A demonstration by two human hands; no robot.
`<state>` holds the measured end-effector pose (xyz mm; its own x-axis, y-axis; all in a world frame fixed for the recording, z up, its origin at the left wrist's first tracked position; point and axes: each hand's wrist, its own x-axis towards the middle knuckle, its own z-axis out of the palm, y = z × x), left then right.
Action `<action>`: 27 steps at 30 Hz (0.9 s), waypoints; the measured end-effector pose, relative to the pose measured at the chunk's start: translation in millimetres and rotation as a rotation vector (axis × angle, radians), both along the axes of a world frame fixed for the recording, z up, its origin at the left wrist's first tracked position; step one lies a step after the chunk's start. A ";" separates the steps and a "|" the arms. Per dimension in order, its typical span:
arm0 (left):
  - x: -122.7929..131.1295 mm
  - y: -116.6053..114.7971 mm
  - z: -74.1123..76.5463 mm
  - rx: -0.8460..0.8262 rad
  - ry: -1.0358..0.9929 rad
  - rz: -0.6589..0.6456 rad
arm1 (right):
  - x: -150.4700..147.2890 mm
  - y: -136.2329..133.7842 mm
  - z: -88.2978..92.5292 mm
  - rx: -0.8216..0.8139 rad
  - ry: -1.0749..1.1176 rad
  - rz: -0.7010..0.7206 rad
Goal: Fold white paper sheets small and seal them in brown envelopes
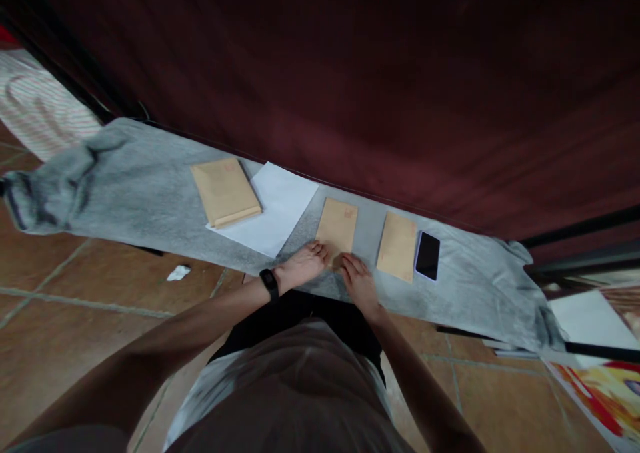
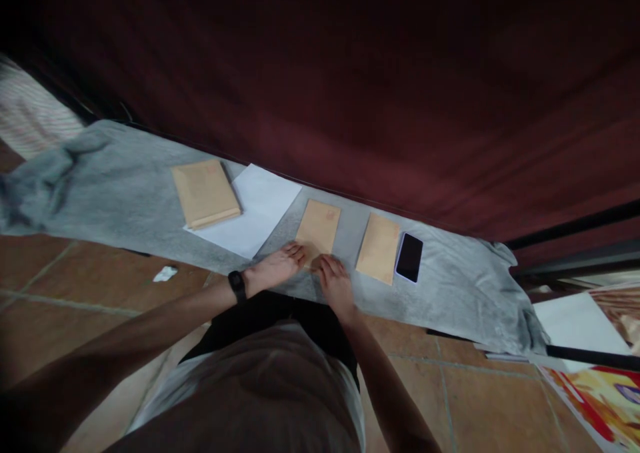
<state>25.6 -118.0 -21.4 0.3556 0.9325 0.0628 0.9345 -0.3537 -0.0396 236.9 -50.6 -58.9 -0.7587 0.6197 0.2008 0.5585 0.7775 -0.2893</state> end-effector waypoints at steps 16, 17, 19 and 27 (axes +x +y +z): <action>8.1 51.1 -36.0 0.024 -0.280 -0.107 | 8.6 17.5 -1.7 -0.330 0.439 -0.140; 8.7 46.8 -36.7 0.024 -0.289 -0.123 | 6.4 25.2 1.5 -0.349 0.450 -0.144; 10.4 36.6 -37.1 0.024 -0.307 -0.158 | -2.6 40.4 7.8 -0.384 0.397 -0.038; 11.9 5.0 -33.8 -0.041 -0.312 -0.227 | -61.2 76.6 7.6 -0.211 -0.126 0.359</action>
